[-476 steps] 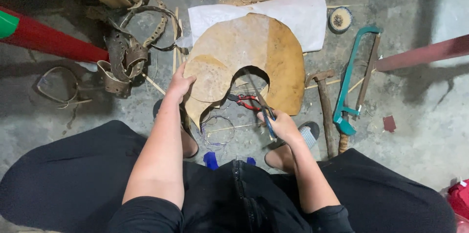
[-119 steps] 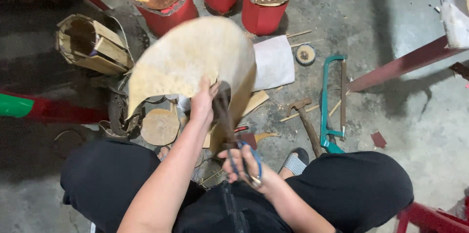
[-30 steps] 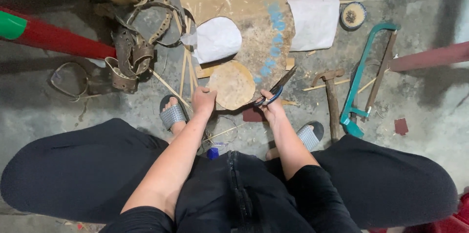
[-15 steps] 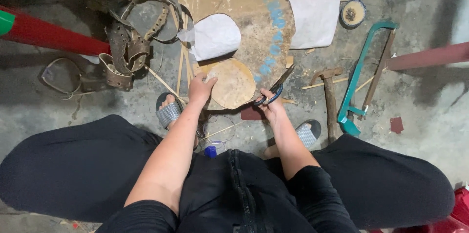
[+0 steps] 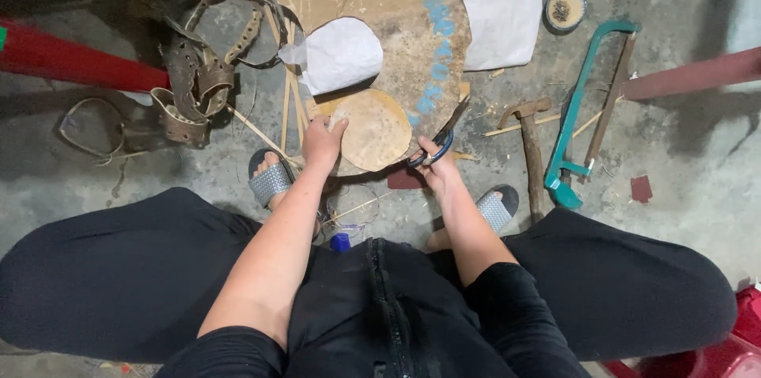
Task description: Trimming the excess material from the edges of a circular wooden frame using scissors.
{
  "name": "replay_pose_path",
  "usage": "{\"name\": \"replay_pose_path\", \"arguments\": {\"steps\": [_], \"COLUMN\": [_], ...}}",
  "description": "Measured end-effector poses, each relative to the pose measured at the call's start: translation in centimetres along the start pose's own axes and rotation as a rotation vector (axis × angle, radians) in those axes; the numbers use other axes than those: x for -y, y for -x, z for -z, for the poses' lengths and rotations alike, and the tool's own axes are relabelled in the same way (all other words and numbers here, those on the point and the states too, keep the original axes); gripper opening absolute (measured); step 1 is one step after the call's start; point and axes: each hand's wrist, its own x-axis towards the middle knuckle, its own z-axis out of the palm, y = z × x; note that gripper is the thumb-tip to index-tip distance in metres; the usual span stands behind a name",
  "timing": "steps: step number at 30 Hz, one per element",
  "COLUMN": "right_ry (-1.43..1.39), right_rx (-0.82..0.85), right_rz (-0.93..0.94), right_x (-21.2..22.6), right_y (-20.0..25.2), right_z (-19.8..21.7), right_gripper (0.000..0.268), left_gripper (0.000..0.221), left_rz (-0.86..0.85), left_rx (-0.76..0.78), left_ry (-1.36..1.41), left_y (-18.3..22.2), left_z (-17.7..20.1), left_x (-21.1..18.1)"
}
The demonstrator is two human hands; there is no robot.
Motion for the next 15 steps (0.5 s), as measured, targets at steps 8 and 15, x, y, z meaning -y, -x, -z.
{"name": "replay_pose_path", "arguments": {"steps": [8, 15], "right_ry": [-0.004, 0.030], "right_rx": [0.064, 0.066], "right_rz": [0.077, 0.102], "right_x": [0.3, 1.4], "right_y": [1.5, 4.7], "right_z": [-1.4, -3.3], "right_gripper": [0.037, 0.034], "left_gripper": [0.052, 0.053], "left_rz": [-0.002, -0.017], "left_rx": [-0.005, -0.013], "left_ry": [0.002, -0.017], "left_y": [0.1, 1.0], "left_z": [-0.5, 0.1], "left_x": [0.1, -0.7]}}
